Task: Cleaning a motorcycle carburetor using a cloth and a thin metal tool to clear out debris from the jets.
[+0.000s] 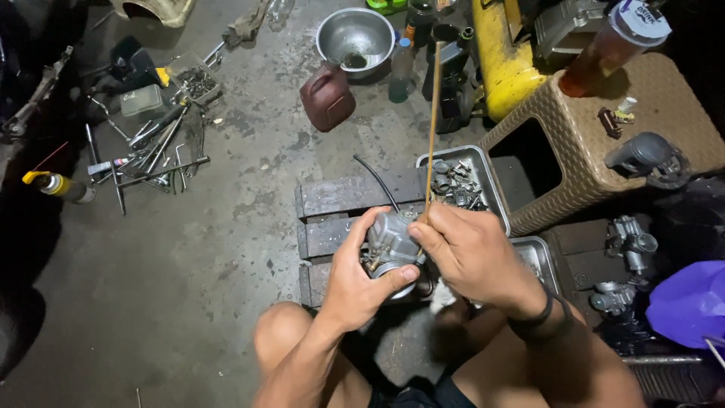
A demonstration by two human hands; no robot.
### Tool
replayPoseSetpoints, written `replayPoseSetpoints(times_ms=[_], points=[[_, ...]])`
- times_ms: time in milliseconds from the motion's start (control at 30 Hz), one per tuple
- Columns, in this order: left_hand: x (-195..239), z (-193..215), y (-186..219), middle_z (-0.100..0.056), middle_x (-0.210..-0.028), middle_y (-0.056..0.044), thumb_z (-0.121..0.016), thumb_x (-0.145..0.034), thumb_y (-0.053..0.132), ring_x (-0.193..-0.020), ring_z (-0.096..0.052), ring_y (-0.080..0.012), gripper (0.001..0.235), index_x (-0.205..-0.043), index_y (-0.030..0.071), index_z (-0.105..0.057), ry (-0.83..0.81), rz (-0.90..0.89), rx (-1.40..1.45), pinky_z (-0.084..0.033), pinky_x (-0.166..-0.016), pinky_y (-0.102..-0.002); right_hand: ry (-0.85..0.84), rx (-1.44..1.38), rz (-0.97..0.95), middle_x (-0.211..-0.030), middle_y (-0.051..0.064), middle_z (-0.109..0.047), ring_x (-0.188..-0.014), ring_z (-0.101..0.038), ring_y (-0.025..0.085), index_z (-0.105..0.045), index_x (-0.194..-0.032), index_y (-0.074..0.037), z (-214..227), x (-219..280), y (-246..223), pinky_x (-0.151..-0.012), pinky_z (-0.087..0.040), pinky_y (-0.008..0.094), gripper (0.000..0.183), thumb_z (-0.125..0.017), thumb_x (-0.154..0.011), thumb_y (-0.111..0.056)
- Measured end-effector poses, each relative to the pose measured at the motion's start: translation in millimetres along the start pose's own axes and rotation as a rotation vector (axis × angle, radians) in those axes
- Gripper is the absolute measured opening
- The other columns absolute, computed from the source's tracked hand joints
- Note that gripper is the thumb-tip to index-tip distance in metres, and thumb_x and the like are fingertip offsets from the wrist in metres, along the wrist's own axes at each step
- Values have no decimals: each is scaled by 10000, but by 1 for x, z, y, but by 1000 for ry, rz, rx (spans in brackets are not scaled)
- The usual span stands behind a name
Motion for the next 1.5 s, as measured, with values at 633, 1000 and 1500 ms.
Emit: replayPoseSetpoints(times_ms=[633, 1000, 1500], points=[[3, -3, 1, -699, -1204, -229, -927, -643, 419, -1166, -647, -336, 916, -1424, 86, -584, 16, -7, -20, -485, -1005, -483, 42, 47, -59, -555, 89, -542, -493, -598, 320, -603, -721, -117, 1, 9, 13, -457, -486, 338, 336, -581, -1037, -229], [3, -1, 6, -685, -1242, -240, -944, -622, 381, -1196, -653, -384, 917, -1415, 89, -590, 57, -44, -85, -486, -1020, -492, 48, 53, -50, -522, 84, -507, -452, -565, 291, -546, -663, -108, 3, 5, 8, -439, -456, 316, 398, -585, -1042, -224], [12, 1, 26, -689, -1107, -173, -946, -663, 380, -1036, -663, -387, 860, -1375, 40, -604, 253, -440, -447, -526, -932, -486, 116, -83, 35, -727, 30, -759, -566, -715, 210, -726, -778, -110, 12, 15, -5, -555, -572, 291, 186, -670, -955, -111]])
Point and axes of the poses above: each hand's wrist, its own x-axis away from the middle knuckle, its own z-axis out of the back of the hand, y = z × x, the point moved 5 cm from there along -x, towards the middle knuckle
